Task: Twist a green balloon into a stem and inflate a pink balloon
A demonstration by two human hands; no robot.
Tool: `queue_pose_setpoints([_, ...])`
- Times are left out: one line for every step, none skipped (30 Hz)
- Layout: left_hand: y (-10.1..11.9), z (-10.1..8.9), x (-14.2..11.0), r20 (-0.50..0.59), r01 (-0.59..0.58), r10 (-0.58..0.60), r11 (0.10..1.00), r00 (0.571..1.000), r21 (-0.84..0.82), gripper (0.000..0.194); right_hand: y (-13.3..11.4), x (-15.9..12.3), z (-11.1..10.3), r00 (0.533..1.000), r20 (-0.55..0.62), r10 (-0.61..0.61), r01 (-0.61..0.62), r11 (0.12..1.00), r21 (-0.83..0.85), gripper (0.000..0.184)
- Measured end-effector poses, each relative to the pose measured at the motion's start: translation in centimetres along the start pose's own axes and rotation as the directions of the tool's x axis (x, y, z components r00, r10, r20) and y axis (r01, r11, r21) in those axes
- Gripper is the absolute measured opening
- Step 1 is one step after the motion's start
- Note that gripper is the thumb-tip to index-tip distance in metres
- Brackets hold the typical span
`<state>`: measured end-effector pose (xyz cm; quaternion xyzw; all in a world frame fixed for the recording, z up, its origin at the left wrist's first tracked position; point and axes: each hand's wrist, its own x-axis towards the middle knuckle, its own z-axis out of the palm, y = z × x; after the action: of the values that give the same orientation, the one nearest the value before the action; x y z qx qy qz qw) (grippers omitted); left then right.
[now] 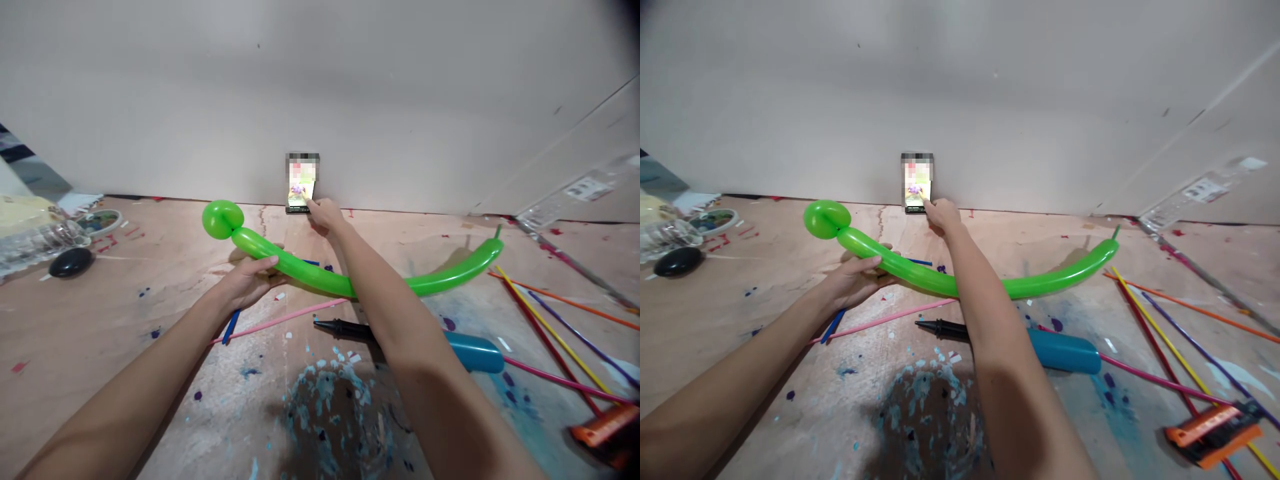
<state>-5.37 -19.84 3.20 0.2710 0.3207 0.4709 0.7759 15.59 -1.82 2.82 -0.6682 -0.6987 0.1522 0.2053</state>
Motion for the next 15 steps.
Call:
queue_pose_setpoints([0.0,0.0,0.0,-0.006,-0.008,0.008,1.0,1.0,-0.001,0.024,0.0,0.0,0.0,1.0,-0.005,-0.002,0.002,1.0,0.002,0.055])
queue_pose_setpoints([0.0,0.0,0.1,-0.005,-0.016,0.016,1.0,1.0,-0.001,0.023,0.0,-0.1,0.0,1.0,-0.013,-0.005,0.005,1.0,0.006,0.055])
queue_pose_setpoints([-0.1,0.0,0.1,-0.001,-0.025,0.025,1.0,1.0,-0.002,0.022,0.0,-0.1,0.0,1.0,-0.02,-0.008,0.008,1.0,0.01,0.054])
queue_pose_setpoints([-0.1,0.0,0.1,0.006,-0.033,0.033,0.999,0.999,-0.001,0.022,-0.1,-0.1,0.0,1.0,-0.026,-0.01,0.01,1.0,0.014,0.053])
queue_pose_setpoints([-0.1,0.0,0.2,0.011,-0.043,0.043,0.999,0.999,0.002,0.022,-0.1,-0.2,0.0,0.999,-0.032,-0.011,0.012,1.0,0.019,0.053])
queue_pose_setpoints([-0.2,0.0,0.2,0.013,-0.051,0.051,0.999,0.999,0.007,0.022,-0.1,-0.2,0.0,0.999,-0.037,-0.012,0.012,1.0,0.023,0.054])
queue_pose_setpoints([-0.3,-0.1,0.3,0.011,-0.058,0.058,0.998,0.998,0.014,0.022,-0.1,-0.3,0.0,0.999,-0.042,-0.012,0.013,1.0,0.027,0.055])
queue_pose_setpoints([-0.4,-0.2,0.3,0.006,-0.063,0.063,0.998,0.998,0.021,0.023,-0.1,-0.4,0.0,0.999,-0.045,-0.011,0.013,0.999,0.03,0.055])
queue_pose_setpoints([-0.6,-0.3,0.3,-0.001,-0.068,0.068,0.997,0.998,0.03,0.024,-0.1,-0.5,0.0,0.999,-0.047,-0.01,0.012,0.999,0.032,0.055])
queue_pose_setpoints([-0.8,-0.4,0.4,-0.006,-0.076,0.076,0.996,0.997,0.038,0.024,-0.2,-0.7,0.0,0.999,-0.048,-0.009,0.011,0.999,0.036,0.054])
queue_pose_setpoints([-1.0,-0.4,0.4,-0.01,-0.091,0.091,0.995,0.996,0.043,0.025,-0.2,-0.8,0.0,0.999,-0.048,-0.008,0.01,0.999,0.039,0.053])
queue_pose_setpoints([-1.3,-0.4,0.4,-0.011,-0.113,0.113,0.992,0.993,0.048,0.026,-0.2,-1.0,0.0,0.999,-0.048,-0.007,0.01,0.999,0.044,0.051])
queue_pose_setpoints([-1.4,-0.4,0.5,-0.009,-0.136,0.136,0.989,0.991,0.056,0.026,-0.4,-1.2,-0.1,0.999,-0.049,-0.007,0.009,0.999,0.05,0.049])
queue_pose_setpoints([-1.6,-0.3,0.5,-0.005,-0.157,0.158,0.985,0.987,0.067,0.026,-0.5,-1.4,-0.2,0.999,-0.054,-0.005,0.008,0.998,0.059,0.048])
queue_pose_setpoints([-1.7,-0.2,0.5,-0.002,-0.177,0.178,0.981,0.984,0.081,0.026,-0.8,-1.5,-0.3,0.998,-0.063,-0.003,0.007,0.998,0.069,0.047])
